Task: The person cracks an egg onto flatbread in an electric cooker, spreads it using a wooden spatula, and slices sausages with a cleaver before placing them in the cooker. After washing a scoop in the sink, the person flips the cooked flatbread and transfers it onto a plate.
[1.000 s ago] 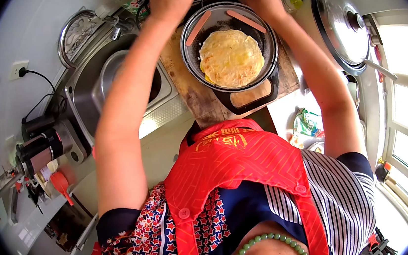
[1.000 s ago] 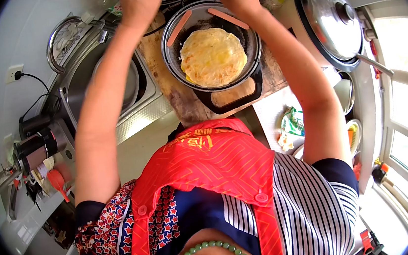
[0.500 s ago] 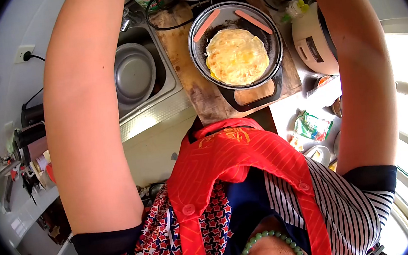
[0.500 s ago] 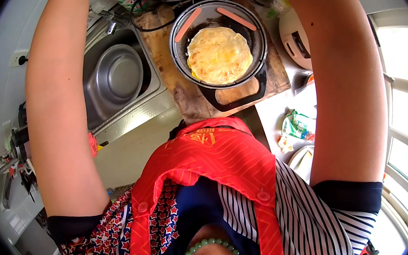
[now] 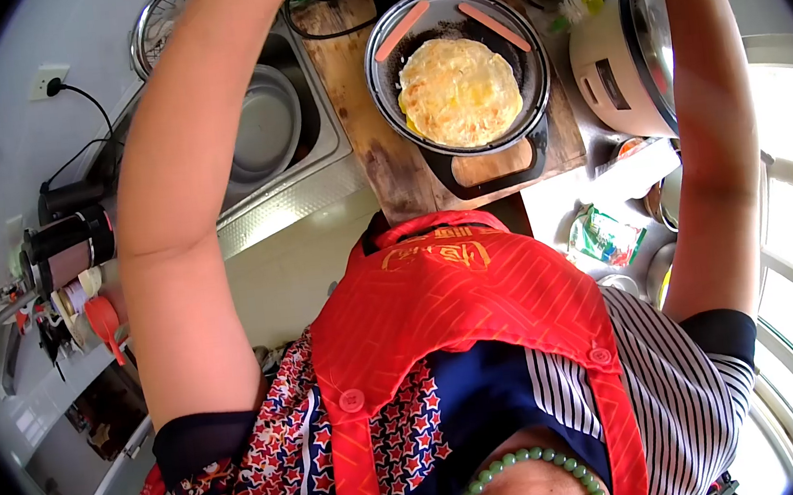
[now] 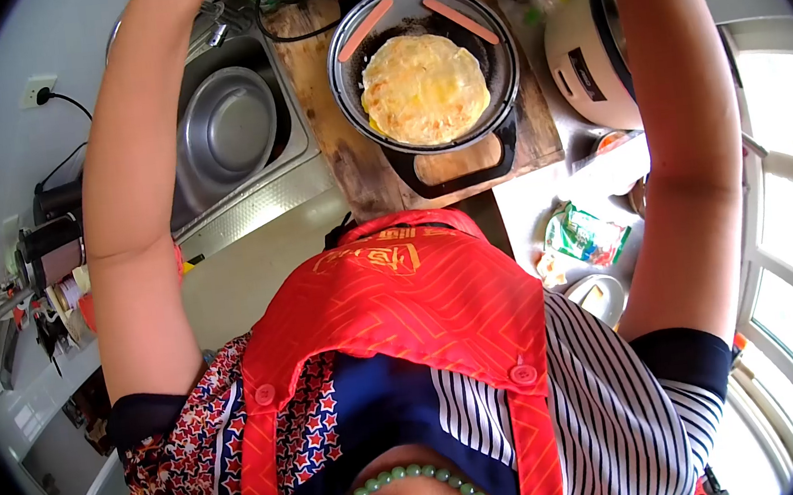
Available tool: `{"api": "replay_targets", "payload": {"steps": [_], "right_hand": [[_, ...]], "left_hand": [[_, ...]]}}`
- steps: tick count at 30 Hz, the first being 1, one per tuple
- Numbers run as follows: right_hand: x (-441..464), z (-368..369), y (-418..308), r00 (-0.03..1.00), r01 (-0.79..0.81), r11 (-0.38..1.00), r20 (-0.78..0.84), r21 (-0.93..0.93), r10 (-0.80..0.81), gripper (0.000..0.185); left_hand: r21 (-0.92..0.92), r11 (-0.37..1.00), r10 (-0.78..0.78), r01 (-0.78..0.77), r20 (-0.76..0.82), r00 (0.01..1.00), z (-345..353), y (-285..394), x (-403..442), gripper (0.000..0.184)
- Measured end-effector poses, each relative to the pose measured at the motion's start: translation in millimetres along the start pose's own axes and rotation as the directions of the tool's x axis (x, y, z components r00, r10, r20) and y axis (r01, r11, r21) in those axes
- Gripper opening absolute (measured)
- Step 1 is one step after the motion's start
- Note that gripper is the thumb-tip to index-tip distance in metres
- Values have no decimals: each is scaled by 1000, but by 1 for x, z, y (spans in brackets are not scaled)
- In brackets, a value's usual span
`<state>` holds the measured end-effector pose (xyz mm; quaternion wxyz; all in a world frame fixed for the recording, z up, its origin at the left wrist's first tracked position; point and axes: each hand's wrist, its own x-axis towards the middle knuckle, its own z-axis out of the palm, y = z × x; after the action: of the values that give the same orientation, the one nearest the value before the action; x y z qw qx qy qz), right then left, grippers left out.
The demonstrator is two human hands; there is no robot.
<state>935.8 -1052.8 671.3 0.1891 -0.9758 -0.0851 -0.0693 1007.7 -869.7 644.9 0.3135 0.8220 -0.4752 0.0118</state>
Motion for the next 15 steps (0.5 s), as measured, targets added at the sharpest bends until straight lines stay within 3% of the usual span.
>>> {"api": "replay_targets", "payload": {"steps": [1, 4, 7, 9, 11, 12, 13, 15], "right_hand": [[-16, 8, -8, 997, -47, 997, -65, 65, 51, 22], [-71, 4, -45, 991, -129, 985, -4, 114, 131, 21], [-123, 39, -29, 1000, -16, 997, -24, 73, 17, 20], [-160, 55, -41, 999, 33, 999, 37, 17, -34, 31], [-197, 78, -51, 994, 70, 998, 89, -1, -70, 30], [-215, 90, -54, 990, 48, 998, 135, 31, -52, 31], [-230, 105, -56, 992, 60, 995, 103, 82, -68, 31], [-260, 135, -58, 988, 43, 992, 144, 116, -60, 30]], "left_hand": [[-10, 1000, 19, -19, 37, 999, 2, 10, -13, 27], [-152, 986, 92, -68, 156, 983, 11, 33, -49, 23], [-20, 986, 165, -164, 117, 979, 34, 48, -90, 21], [-30, 989, 150, -147, 220, 964, 52, 68, -125, 16], [-71, 994, 102, -83, 353, 930, 72, 82, -161, 32], [-78, 991, 126, -108, 285, 950, 90, 86, -179, 13], [-104, 988, 131, -111, 218, 967, 111, 86, -198, 13], [-109, 991, 111, -75, 369, 923, 126, 89, -220, 11]]}}
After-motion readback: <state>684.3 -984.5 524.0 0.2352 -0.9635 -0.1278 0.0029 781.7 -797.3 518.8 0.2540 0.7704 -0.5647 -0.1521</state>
